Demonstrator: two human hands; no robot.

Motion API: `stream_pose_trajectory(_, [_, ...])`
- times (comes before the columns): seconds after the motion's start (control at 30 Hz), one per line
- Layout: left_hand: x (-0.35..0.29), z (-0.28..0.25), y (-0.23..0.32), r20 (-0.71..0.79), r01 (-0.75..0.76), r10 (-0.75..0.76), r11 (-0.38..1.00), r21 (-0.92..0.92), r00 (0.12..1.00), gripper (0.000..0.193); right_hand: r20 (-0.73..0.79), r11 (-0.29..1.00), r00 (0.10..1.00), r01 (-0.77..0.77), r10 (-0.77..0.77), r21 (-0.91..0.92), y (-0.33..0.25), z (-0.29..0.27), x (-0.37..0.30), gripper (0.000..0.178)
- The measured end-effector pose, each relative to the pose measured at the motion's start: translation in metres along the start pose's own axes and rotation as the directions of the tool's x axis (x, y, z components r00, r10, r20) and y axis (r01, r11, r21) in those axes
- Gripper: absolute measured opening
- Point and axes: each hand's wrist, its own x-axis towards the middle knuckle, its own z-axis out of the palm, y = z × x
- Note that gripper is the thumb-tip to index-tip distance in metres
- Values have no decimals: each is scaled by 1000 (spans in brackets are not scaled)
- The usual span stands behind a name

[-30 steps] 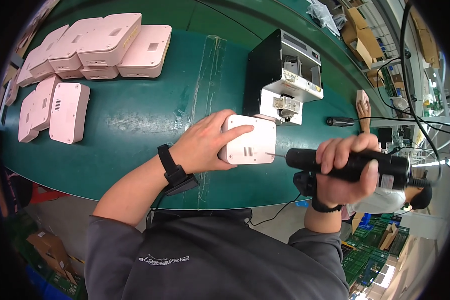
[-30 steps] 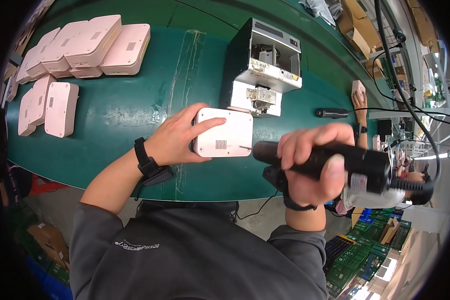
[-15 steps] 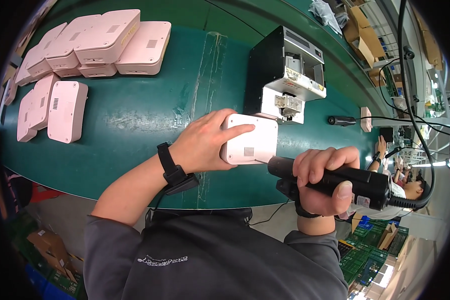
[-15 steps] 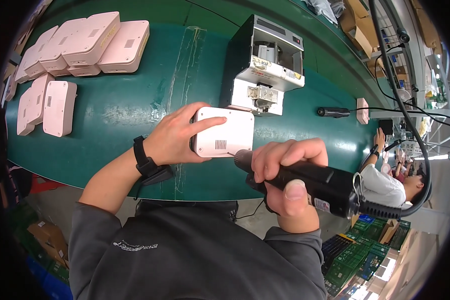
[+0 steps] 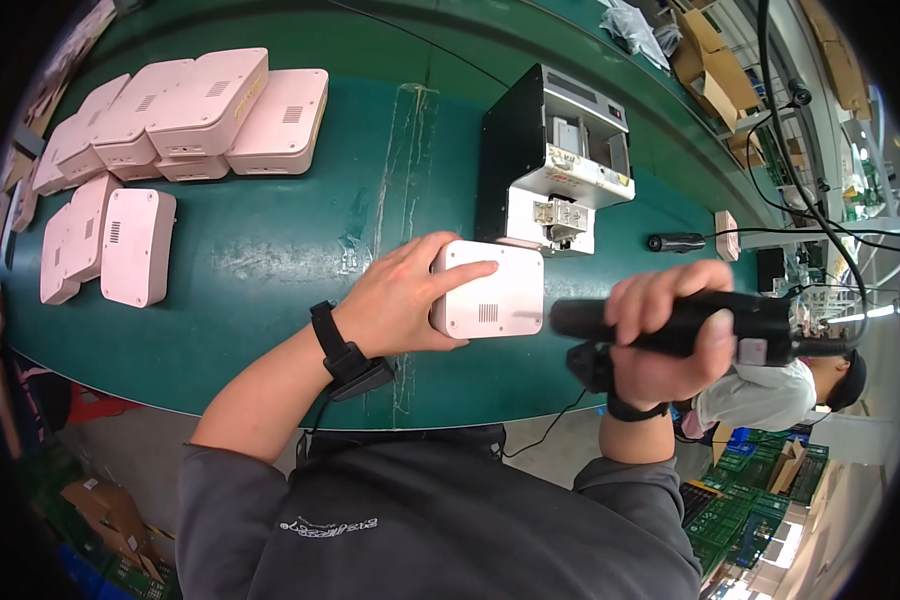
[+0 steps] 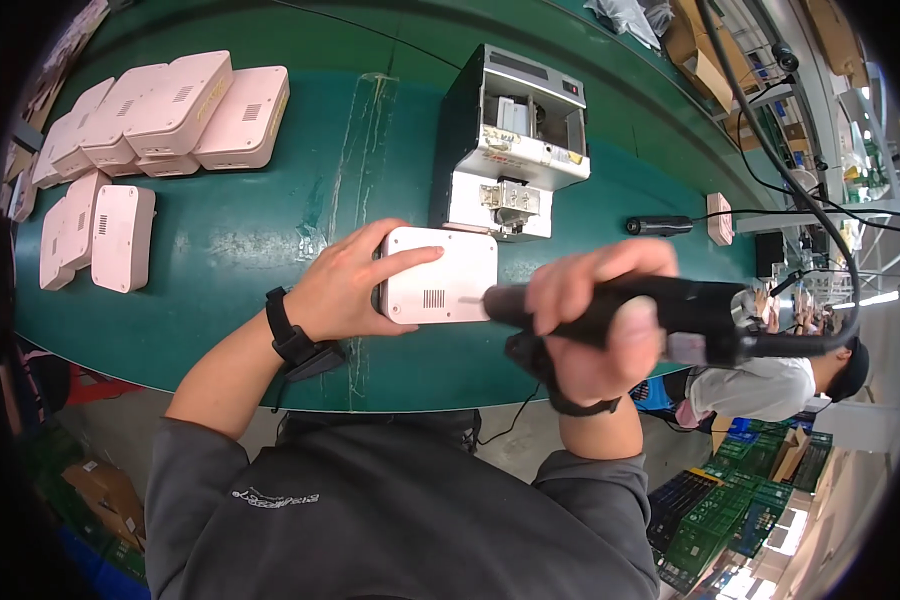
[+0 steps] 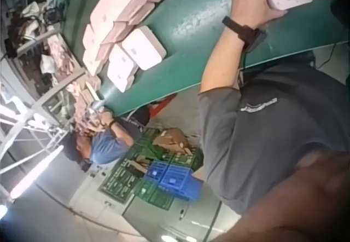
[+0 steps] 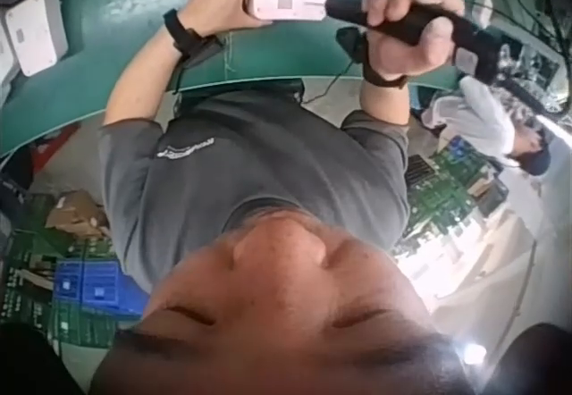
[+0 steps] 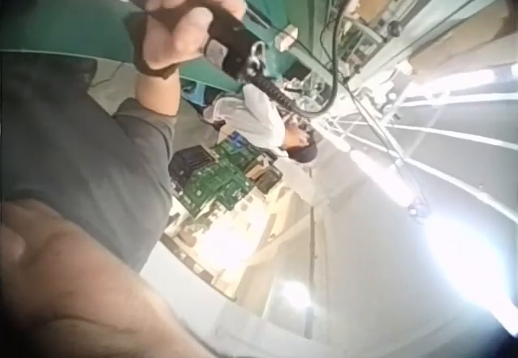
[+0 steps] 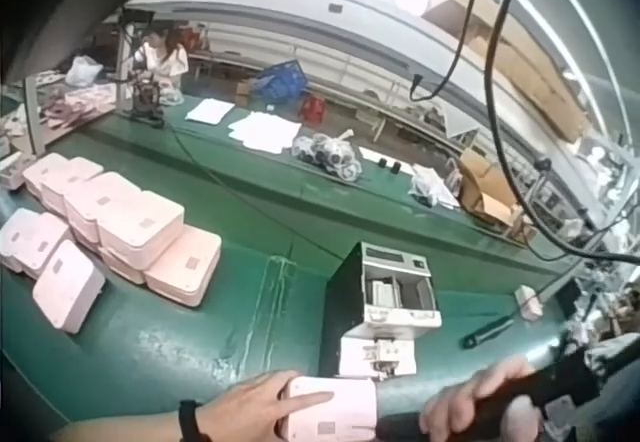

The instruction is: The person picks up a pink electronic device, turns it over, and uses a power screwdriver to drive screws into its base. After securing the screws, the person sets the device aside and repeats the process with another pink device.

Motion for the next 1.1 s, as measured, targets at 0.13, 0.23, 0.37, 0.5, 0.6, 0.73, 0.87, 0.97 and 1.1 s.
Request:
stream_pose_trajectory(0.13, [-3,3,1,2,-13,13,1000,-1,1000,82,-119,988,981,149,-154,-50,-1,-16,35,30])
stream_pose_trajectory(0.23, [-3,3,-1,-10,-25,25,1000,11,1000,84,-158,981,971,164,-179,-100,10,-18,54,28])
stream_pose_trajectory(0.37, [-4,4,-1,-10,-20,20,1000,14,1000,84,-170,986,979,86,-110,-142,13,-18,58,26])
stream_pose_trajectory(0.5, [-6,5,-3,-16,-1,2,1000,19,1000,83,-98,997,995,15,-23,-81,11,-10,43,28])
stream_pose_trajectory(0.6, [-8,5,-5,-36,-22,23,1000,10,999,82,-17,999,1000,-11,11,36,2,7,17,29])
stream_pose_trajectory(0.73, [-5,8,-6,-47,-34,33,999,-8,998,80,107,995,994,-22,12,93,-27,44,-7,45])
stream_pose_trajectory(0.87, [-7,8,-7,-67,-26,24,999,-34,997,80,217,1000,976,-1,-2,12,-21,60,-11,48])
stream_pose_trajectory(0.97, [-9,9,-8,-91,-25,21,999,-48,996,80,226,999,974,-21,31,-47,-14,73,-16,47])
stream_pose_trajectory(1.1, [-9,14,-11,-140,-51,46,998,-27,989,80,169,988,978,-103,122,-115,-6,80,-20,47])
